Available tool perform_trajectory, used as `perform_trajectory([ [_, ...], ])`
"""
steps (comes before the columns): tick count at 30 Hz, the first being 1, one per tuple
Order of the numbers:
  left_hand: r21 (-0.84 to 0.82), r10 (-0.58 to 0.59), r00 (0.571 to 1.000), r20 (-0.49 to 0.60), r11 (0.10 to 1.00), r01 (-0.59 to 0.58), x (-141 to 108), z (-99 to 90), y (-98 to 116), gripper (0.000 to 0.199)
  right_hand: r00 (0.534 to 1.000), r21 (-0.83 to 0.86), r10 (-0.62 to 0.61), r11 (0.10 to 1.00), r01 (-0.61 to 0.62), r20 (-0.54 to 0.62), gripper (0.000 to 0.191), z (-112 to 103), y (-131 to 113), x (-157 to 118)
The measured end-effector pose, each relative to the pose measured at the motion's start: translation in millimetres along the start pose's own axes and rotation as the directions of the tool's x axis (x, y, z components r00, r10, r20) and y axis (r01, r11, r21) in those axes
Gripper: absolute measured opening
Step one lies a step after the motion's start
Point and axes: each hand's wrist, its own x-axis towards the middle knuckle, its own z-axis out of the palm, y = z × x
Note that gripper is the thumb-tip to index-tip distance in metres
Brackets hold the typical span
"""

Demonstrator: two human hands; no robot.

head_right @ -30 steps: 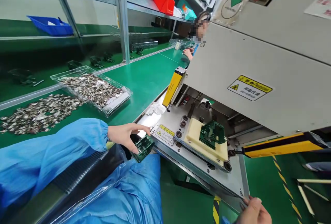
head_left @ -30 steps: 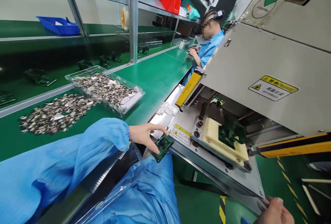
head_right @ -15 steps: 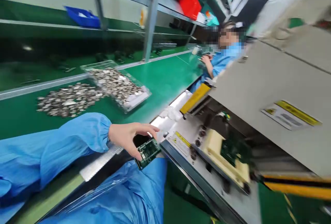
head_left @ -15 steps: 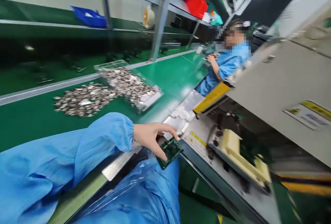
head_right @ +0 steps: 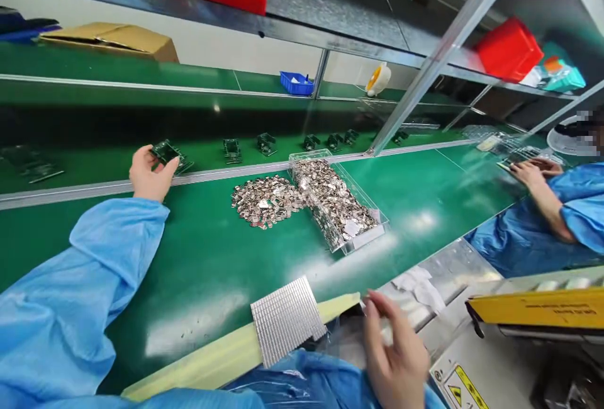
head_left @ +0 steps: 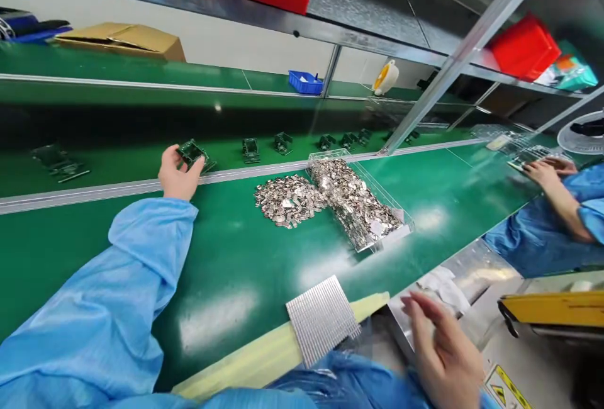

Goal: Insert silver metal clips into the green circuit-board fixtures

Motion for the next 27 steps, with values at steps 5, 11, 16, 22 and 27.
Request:
perform_trajectory([
  [5, 0.188, -0.036, 0.999, 0.016, 0.982, 0.032, 47.9, 7.6, -32.7, 0.074, 0.896, -0.078, -0.211, 0.962, 0.260, 0.391, 0.024, 101.3, -47.5, 80.5],
  [11, 0.356, 0.068, 0.995, 0.071, 0.930, -0.089, 50.0, 2.9, -28.8, 0.074, 0.891, -0.412, -0.087, 0.864, 0.291, 0.446, 0.024, 187.8, -61.1, 143.6],
  [16, 0.604, 0.275, 0.919, -0.282, 0.795, -0.053, 54.6, -65.0, -25.1, 0.061, 0.876, -0.441, -0.145, 0.819, 0.368, 0.460, 0.024, 207.3, -44.3, 154.0],
  [22, 0.595, 0.083, 0.877, -0.474, 0.764, 0.249, 90.3, -140.3, -49.3, 0.086, 0.839, -0.456, -0.372, 0.714, 0.532, 0.397, 0.023, 208.2, -6.8, 153.3],
  [27, 0.586, 0.035, 0.904, -0.426, 0.772, 0.246, 104.7, -149.8, -50.8, 0.041, 0.912, -0.163, -0.268, 0.930, 0.329, 0.311, 0.029, 159.9, -24.9, 122.3],
])
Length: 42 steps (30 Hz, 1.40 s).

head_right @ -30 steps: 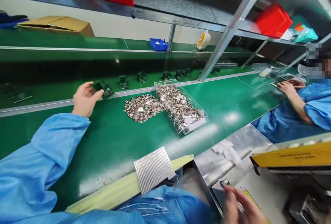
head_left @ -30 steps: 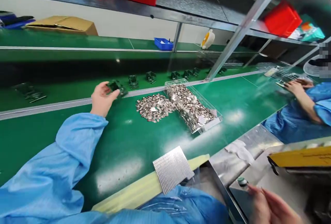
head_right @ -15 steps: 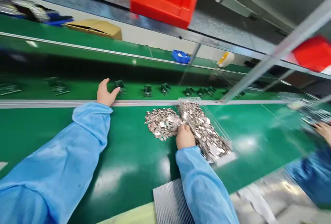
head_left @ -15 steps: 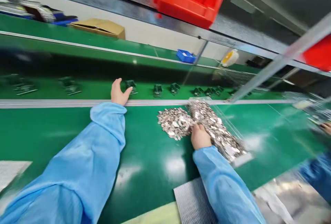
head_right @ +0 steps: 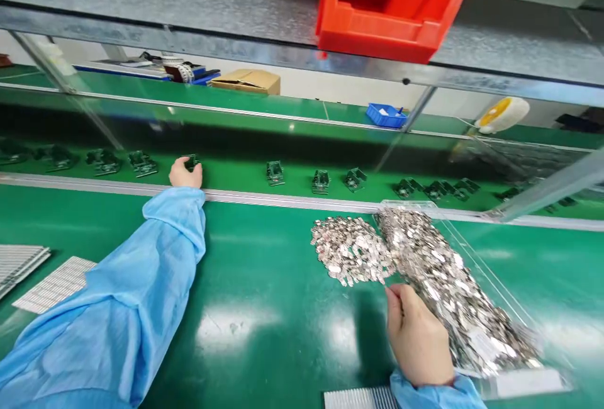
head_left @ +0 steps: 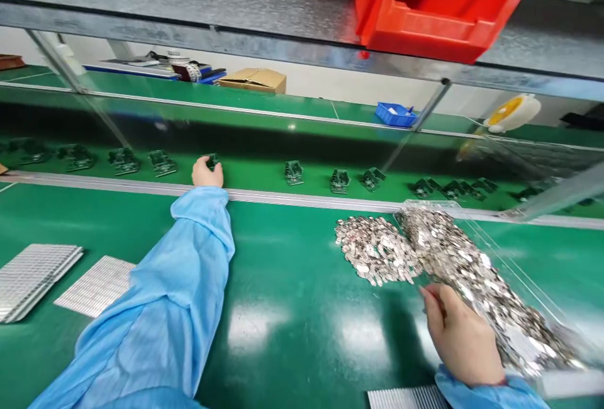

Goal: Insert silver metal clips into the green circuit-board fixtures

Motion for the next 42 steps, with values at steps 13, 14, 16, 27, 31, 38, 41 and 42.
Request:
perform_trajectory([
  [13, -0.282, 0.658, 0.728, 0.192, 0.747, -0.601, -219.9, -90.0, 50.7, 0.033, 0.767, 0.772, 0.321, 0.142, -0.619, 0.556, 0.041, -60.2, -42.8, -59.4],
  [14, -0.309, 0.684, 0.695, 0.222, 0.725, -0.616, -237.3, -101.8, 52.6, 0.031, 0.773, 0.771, 0.313, 0.162, -0.616, 0.552, 0.040, -61.7, -43.2, -63.2],
  [16, -0.331, 0.702, 0.653, 0.285, 0.711, -0.620, -262.0, -119.8, 53.3, 0.032, 0.782, 0.760, 0.305, 0.218, -0.613, 0.544, 0.038, -64.8, -44.3, -69.9],
  [27, -0.557, 0.679, 0.097, 0.728, 0.668, -0.493, -244.8, -128.8, 49.2, 0.120, 0.843, 0.698, 0.246, 0.476, -0.535, 0.478, 0.028, -83.6, -39.4, -100.7],
  [31, -0.586, 0.647, -0.006, 0.762, 0.686, -0.431, -245.8, -123.8, 62.0, 0.098, 0.880, 0.701, 0.194, 0.540, -0.466, 0.434, 0.027, -81.4, -51.9, -116.7],
  [38, -0.651, 0.613, 0.237, 0.754, 0.746, 0.139, -330.3, -137.8, 98.9, 0.056, 0.844, 0.768, 0.385, 0.381, -0.514, 0.374, 0.018, -75.1, -71.5, -129.6],
  [41, -0.523, 0.545, 0.067, 0.836, 0.752, 0.400, -362.2, -147.9, 115.0, 0.060, 0.864, 0.783, 0.414, 0.419, -0.460, 0.286, 0.015, -73.8, -75.4, -131.9],
  [42, -0.485, 0.538, 0.008, 0.843, 0.754, 0.442, -368.6, -150.6, 118.6, 0.060, 0.866, 0.784, 0.417, 0.423, -0.454, 0.277, 0.014, -72.7, -76.8, -132.6],
])
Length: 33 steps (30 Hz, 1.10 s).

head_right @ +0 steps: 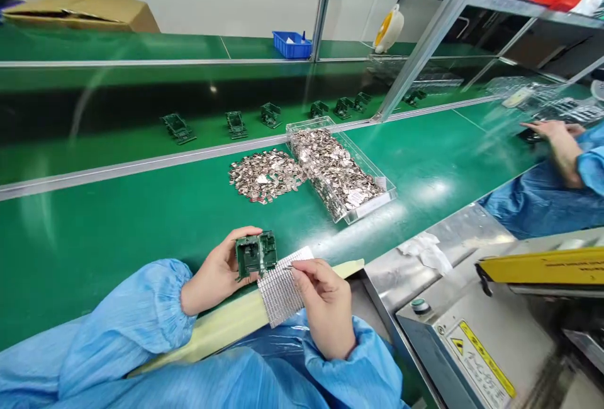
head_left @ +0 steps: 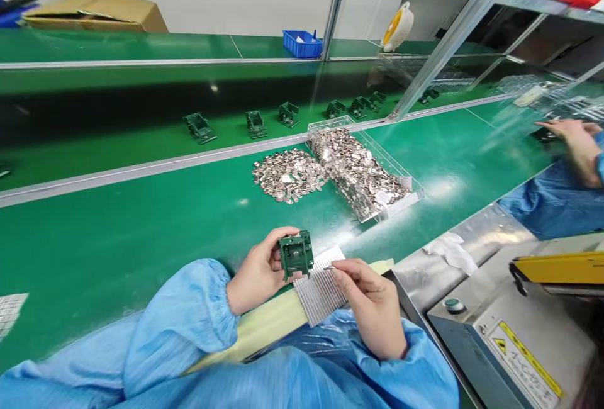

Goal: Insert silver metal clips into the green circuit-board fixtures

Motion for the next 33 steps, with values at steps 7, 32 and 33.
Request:
perform_trajectory([
  [7, -0.051, -0.074, 0.993, 0.095, 0.996, 0.079, -0.8, 9.0, -0.3, 0.059, 0.997, -0.052, -0.040, 0.998, 0.036, -0.066, 0.013, 19.2, 7.9, -2.6],
  [32, 0.257, 0.052, 0.983, 0.176, 0.962, -0.097, -10.9, 1.4, -7.0, 0.041, 0.990, 0.108, 0.135, 0.985, -0.131, -0.030, 0.019, 38.4, 13.0, -7.2],
  [33, 0.251, 0.047, 0.984, 0.170, 0.964, -0.090, -11.7, 2.0, -6.9, 0.041, 0.988, 0.143, 0.150, 0.979, -0.143, -0.033, 0.020, 39.5, 13.2, -7.2],
])
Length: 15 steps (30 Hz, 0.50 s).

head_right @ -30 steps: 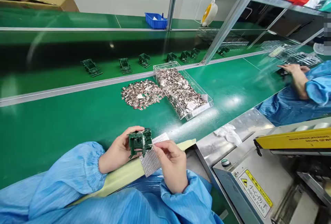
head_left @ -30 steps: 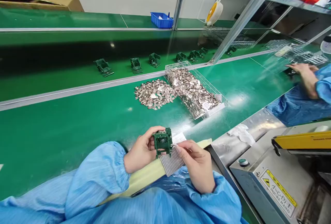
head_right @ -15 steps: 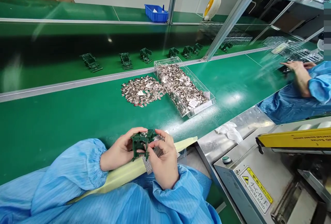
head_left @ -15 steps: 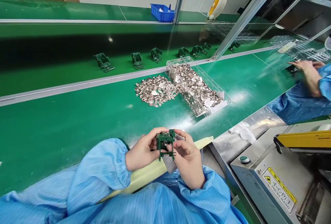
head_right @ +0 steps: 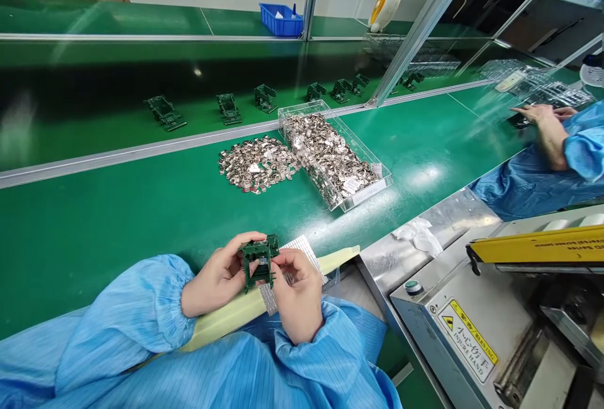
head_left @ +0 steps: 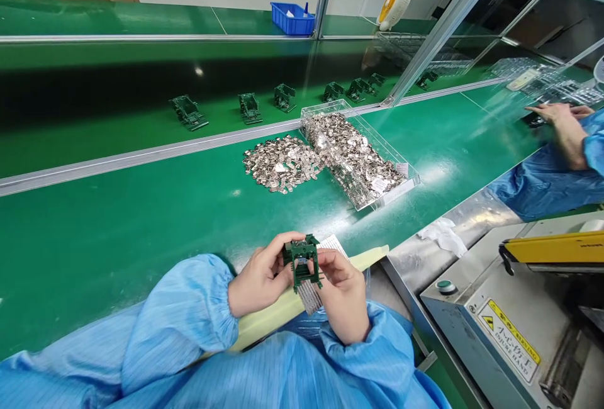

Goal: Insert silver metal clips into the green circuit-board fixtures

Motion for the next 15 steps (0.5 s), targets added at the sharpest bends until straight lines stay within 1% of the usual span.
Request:
perform_trajectory([
  [4, -0.041, -0.007, 0.999, -0.033, 0.999, 0.006, -2.6, 2.3, 1.5, 0.040, 1.000, 0.074, 0.019, 0.997, -0.019, 0.001, 0.022, 2.7, 2.0, 0.0],
  [9, -0.093, -0.030, 0.998, -0.062, 0.995, 0.024, -5.8, 5.5, 3.3, 0.040, 0.999, 0.132, 0.008, 0.991, -0.002, -0.039, 0.024, 6.7, 1.4, -2.2],
  [15, -0.134, -0.038, 0.997, -0.073, 0.991, 0.028, -8.2, 9.1, 7.3, 0.039, 0.995, 0.217, 0.095, 0.972, -0.091, -0.009, 0.032, 9.8, -2.7, -6.6],
])
